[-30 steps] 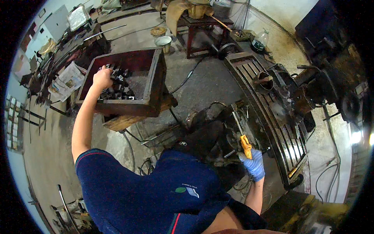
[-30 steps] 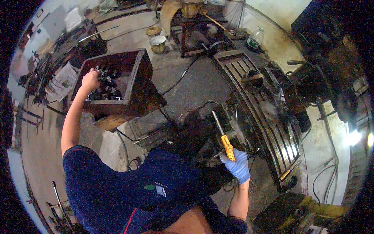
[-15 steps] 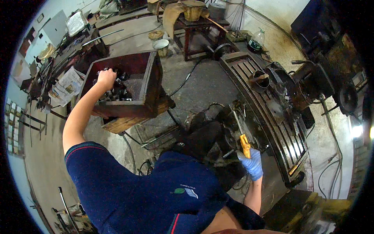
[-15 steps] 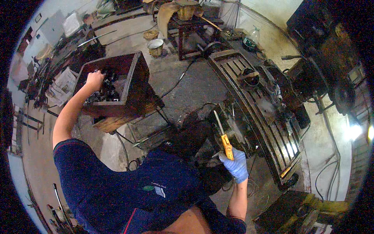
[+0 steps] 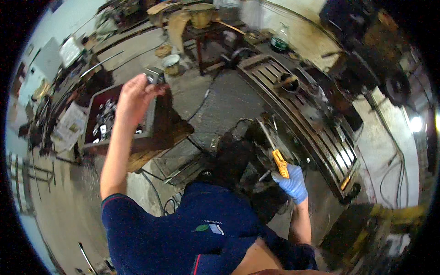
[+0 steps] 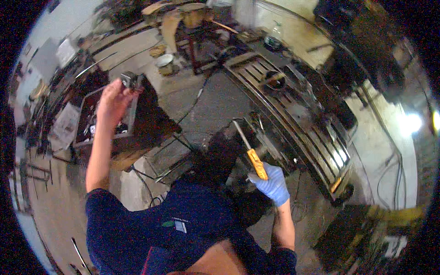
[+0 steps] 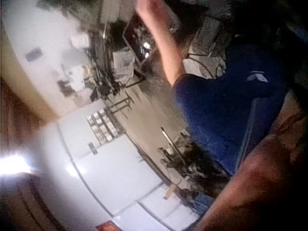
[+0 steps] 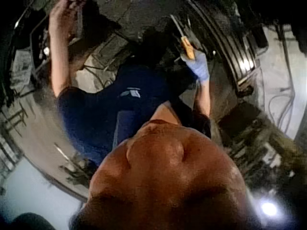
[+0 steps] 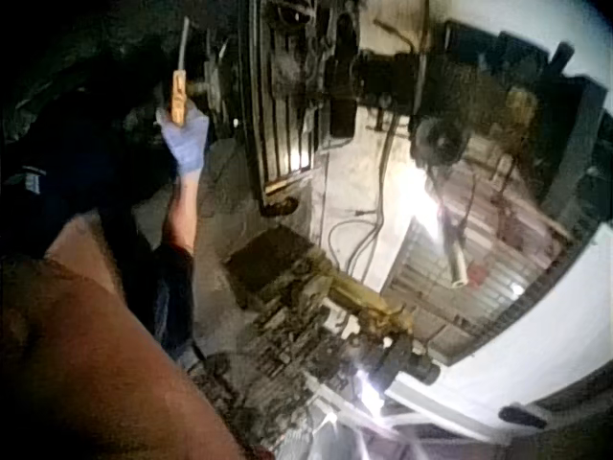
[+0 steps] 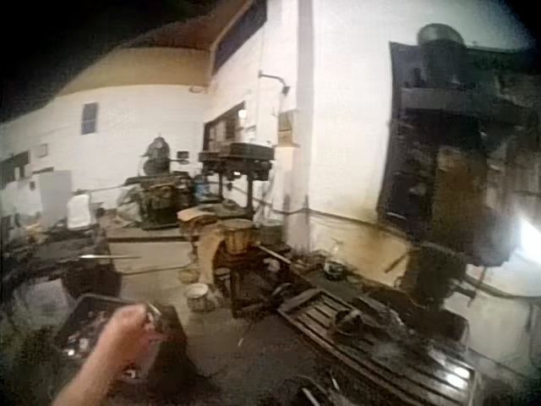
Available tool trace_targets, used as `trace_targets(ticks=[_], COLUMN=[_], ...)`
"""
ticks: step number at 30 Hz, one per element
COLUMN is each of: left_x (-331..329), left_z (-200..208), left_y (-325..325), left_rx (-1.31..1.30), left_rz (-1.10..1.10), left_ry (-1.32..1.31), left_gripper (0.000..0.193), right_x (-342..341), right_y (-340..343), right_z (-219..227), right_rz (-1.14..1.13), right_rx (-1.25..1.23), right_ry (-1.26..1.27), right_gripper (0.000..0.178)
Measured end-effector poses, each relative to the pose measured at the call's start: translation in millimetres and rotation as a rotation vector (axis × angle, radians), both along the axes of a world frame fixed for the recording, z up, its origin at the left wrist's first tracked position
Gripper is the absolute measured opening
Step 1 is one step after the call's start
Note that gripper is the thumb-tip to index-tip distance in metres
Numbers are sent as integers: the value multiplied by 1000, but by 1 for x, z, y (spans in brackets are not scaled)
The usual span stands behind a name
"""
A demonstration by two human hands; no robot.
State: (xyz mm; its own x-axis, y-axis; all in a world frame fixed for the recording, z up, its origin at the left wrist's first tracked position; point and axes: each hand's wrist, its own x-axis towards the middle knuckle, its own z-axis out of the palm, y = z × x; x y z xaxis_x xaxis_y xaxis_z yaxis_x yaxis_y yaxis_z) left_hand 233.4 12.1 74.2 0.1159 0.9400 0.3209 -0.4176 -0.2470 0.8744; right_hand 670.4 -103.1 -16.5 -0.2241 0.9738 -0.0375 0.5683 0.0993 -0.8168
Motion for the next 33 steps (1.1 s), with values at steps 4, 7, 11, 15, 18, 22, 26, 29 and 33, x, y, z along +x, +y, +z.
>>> trace_targets(ticks=[4, 7, 11, 15, 18, 22, 26, 29, 33], left_x=[129, 193, 224, 238, 242, 238, 231, 236, 244], left_z=[-34, -73, -111, -130, -137, -161, -178, -166, -163], left_y=[4, 15, 37, 47, 49, 61, 71, 74, 85], left_rx=[-202, -503, -533, -597, -558, -528, -526, -525, -419], left_rz=[-364, -435, -672, -671, -678, -560, -583, -563, -570], left_ry=[-359, -391, -387, -301, -200, 60, 253, 339, 415], left_gripper=[22, 24, 28, 28, 15, 10, 7, 15, 15], right_x=[6, 8, 1, 10, 19, 22, 48, 83, 129], right_y=[-7, -17, -23, -29, -34, -27, -3, 28, 68], right_z=[10, 29, 24, 5, -3, 1, 6, 3, -57], right_rz=[24, -13, -167, -217, -152, -133, -235, -600, -694], right_rx=[65, 8, 35, 51, -71, -173, -7, -83, -45], right_ry=[-85, -53, -108, -207, -367, -470, -288, 168, -205], right_gripper=[41, 39, 35, 34, 39, 42, 36, 37, 41])
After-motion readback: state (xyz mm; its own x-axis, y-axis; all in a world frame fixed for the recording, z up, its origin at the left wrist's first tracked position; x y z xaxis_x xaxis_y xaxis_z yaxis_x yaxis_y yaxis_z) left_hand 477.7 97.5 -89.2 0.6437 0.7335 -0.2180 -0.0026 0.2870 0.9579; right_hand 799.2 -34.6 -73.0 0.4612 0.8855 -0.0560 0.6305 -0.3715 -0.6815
